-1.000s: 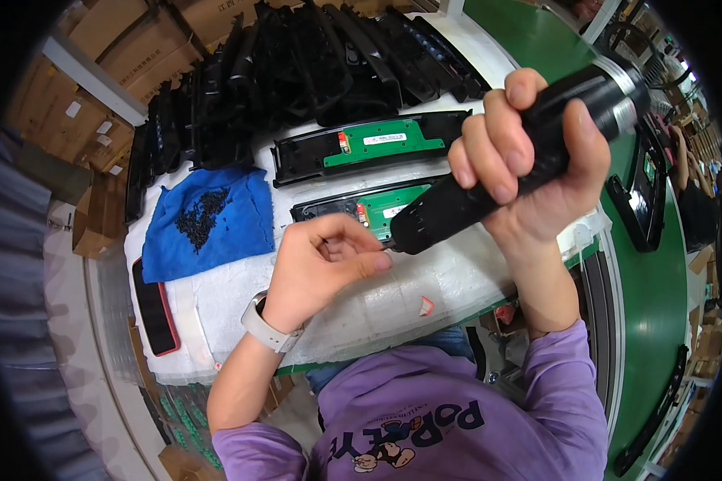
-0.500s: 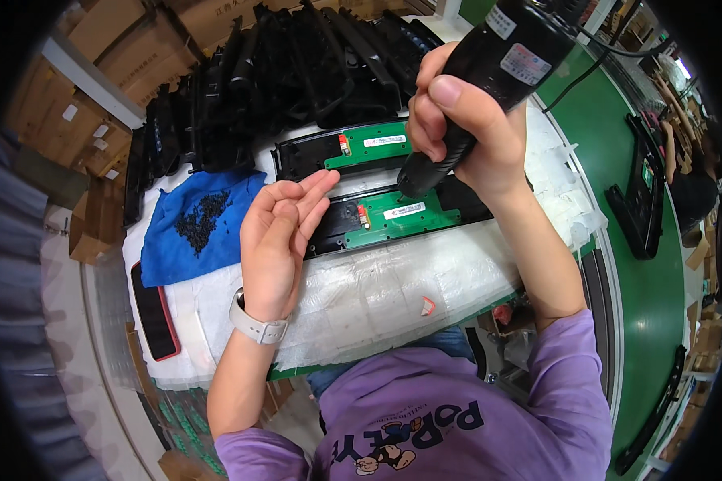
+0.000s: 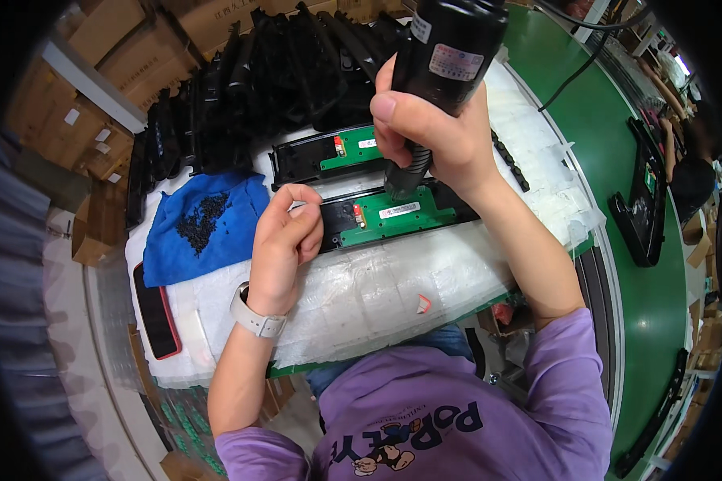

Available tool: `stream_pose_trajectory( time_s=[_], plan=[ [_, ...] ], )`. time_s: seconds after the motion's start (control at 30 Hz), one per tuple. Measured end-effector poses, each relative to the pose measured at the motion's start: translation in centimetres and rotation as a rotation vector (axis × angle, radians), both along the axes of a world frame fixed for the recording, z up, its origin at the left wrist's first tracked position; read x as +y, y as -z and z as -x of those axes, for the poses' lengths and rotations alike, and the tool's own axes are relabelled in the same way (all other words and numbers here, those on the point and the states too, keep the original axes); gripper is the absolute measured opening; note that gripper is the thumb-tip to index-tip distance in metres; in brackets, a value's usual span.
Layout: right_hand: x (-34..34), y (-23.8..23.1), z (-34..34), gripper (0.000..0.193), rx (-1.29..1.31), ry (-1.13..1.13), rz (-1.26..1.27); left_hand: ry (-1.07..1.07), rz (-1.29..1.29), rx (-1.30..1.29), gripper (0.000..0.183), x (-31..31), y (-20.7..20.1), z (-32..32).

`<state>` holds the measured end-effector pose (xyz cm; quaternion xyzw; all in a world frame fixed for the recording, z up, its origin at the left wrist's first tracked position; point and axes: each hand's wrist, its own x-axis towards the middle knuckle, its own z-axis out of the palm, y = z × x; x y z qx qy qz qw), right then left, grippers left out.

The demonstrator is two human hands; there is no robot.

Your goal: Assembling components into electronic cartridges using an electric screwdriver.

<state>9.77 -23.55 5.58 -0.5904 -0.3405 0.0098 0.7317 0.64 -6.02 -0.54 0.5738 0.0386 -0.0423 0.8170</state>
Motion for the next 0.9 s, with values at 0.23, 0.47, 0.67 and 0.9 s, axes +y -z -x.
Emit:
stream_pose_trajectory(
  time_s=[0.23,0.47,0.67,0.9],
  plan=[
    [-0.6,0.4,0.8,0.021,-0.055,-0.013,-0.067,0.078,-0.111,-0.024,0.011,0.3,0.2,0.0],
    [-3.0,-0.1,0.9,0.029,0.092,-0.322,-0.694,0.098,-0.161,-0.025,0.013,-0.7,-0.3,0.7],
    [-3.0,0.3,1.2,0.034,0.108,-0.296,-0.736,0.083,-0.254,-0.086,0.011,-1.5,-0.1,0.8],
    [-3.0,0.5,1.4,0.034,0.151,-0.33,-0.743,0.081,-0.221,-0.047,0.01,-1.7,0.1,0.8]
  ],
)
